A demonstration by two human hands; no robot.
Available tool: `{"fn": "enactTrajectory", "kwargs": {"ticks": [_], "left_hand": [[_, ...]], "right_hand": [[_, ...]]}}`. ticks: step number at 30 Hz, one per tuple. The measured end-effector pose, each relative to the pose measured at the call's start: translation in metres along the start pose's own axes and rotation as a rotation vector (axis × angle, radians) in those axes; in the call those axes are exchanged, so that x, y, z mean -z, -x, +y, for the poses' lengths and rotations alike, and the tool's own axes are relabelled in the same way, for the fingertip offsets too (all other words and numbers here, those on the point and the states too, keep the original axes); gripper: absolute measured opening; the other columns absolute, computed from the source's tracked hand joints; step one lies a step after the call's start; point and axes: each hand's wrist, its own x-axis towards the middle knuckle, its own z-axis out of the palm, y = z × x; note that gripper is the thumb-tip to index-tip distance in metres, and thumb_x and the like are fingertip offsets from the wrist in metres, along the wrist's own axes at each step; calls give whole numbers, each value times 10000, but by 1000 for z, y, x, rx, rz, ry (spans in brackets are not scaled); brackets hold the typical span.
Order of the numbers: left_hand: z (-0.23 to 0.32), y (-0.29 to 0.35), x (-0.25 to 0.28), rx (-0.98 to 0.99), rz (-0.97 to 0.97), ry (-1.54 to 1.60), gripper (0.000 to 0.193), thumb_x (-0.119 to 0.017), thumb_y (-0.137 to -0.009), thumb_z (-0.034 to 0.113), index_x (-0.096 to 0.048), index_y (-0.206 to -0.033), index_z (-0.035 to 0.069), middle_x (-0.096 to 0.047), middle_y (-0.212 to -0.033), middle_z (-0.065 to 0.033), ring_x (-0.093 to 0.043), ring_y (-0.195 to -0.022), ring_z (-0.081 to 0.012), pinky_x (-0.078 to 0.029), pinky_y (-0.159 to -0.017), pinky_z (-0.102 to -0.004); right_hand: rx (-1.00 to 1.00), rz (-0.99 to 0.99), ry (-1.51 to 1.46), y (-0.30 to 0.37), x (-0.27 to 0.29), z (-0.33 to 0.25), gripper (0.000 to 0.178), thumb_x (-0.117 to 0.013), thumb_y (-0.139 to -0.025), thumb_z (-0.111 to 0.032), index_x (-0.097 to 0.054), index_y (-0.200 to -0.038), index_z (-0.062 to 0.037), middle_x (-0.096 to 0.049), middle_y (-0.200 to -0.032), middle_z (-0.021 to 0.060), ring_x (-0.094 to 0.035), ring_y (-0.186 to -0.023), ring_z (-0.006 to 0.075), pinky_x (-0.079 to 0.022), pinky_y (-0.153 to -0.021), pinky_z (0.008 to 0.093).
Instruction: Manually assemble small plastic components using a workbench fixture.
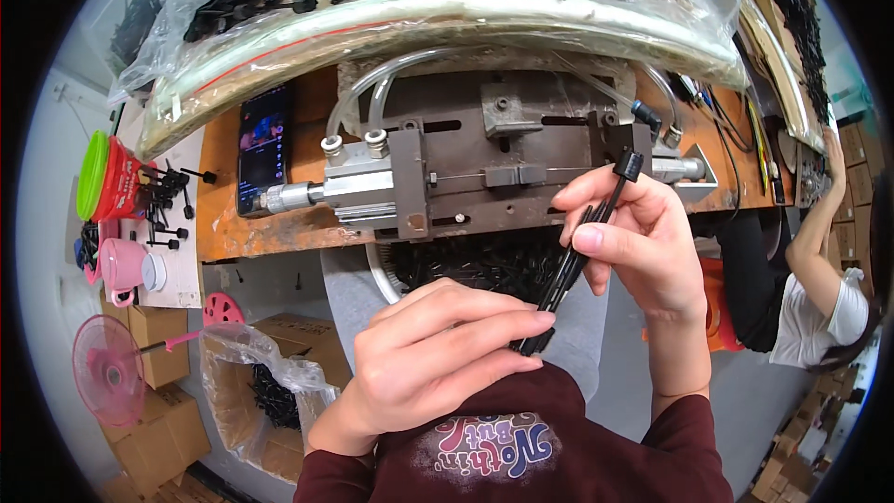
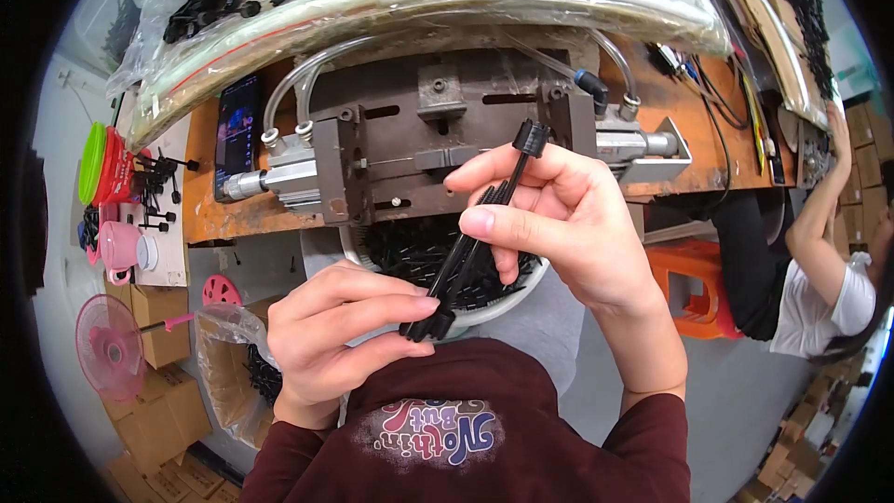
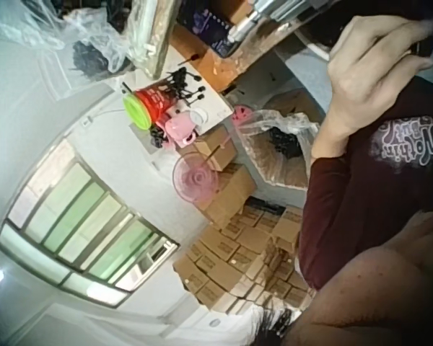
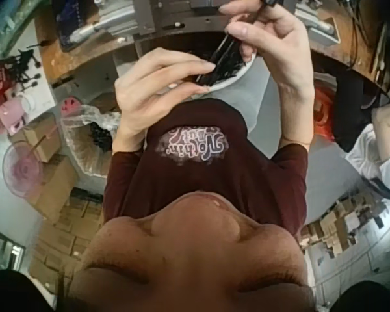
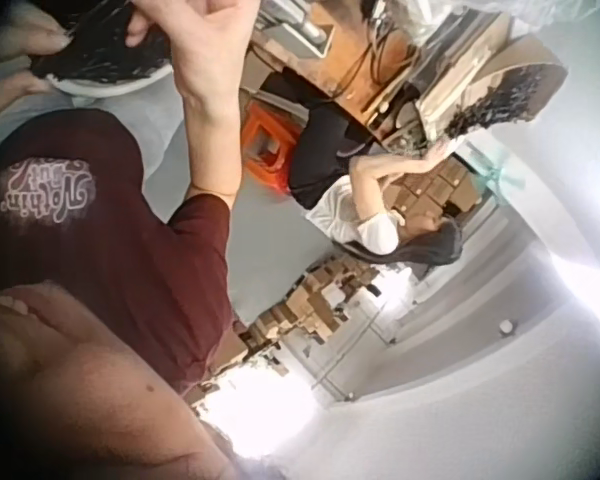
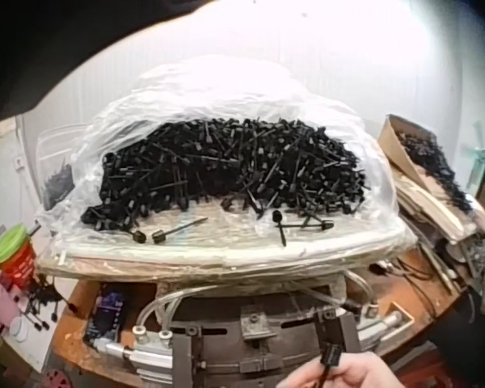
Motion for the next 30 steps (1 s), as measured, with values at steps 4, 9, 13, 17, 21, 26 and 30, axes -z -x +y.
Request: {"fn": "enactTrajectory", "kwargs": {"ticks": [4,9,13,17,21,26,30], "left_hand": [[-2,3,-2,11,9,-53,332,-846,-630,85,-761,-949,41,-698,-963,-103,-661,-798,-188,-504,-648,-298],[-29,-3,-26,-72,84,-417,314,-820,-653,66,-740,-955,35,-672,-1165,-141,-662,-868,-218,-543,-758,-324],[-47,-8,-42,-126,34,-623,298,-800,-676,77,-714,-957,24,-675,-1191,-130,-665,-802,-214,-532,-728,-311],[-48,-15,-46,-112,12,-721,274,-790,-694,84,-707,-949,27,-683,-1184,-113,-655,-709,-197,-515,-661,-295],[-45,-19,-43,-66,-26,-736,264,-790,-698,85,-709,-944,34,-686,-1186,-99,-634,-639,-170,-499,-602,-276],[-43,-20,-42,-42,-47,-757,257,-791,-699,85,-711,-939,42,-687,-1185,-91,-611,-591,-155,-483,-559,-265],[-42,-20,-42,-35,-45,-764,255,-787,-709,89,-710,-948,46,-683,-1197,-85,-607,-584,-152,-480,-550,-261]], "right_hand": [[79,105,34,11,7,5,251,-714,-834,17,-642,-1070,64,-676,-830,75,-604,-585,85,-478,-513,198],[232,293,103,26,13,11,218,-703,-817,68,-636,-1024,66,-663,-867,99,-601,-579,96,-484,-500,205],[282,297,34,31,18,20,178,-693,-816,82,-632,-983,66,-659,-872,119,-600,-573,105,-482,-476,209],[290,265,-4,36,20,27,174,-692,-796,108,-623,-954,80,-652,-874,146,-634,-614,137,-521,-465,225],[274,250,-47,36,22,32,171,-688,-790,116,-623,-946,88,-641,-899,161,-655,-688,158,-540,-467,232],[263,255,-57,35,21,35,165,-689,-790,106,-627,-941,86,-637,-899,162,-654,-690,161,-543,-469,233],[284,265,-61,35,18,35,153,-684,-800,85,-625,-941,84,-633,-884,162,-640,-654,156,-534,-463,232]]}}
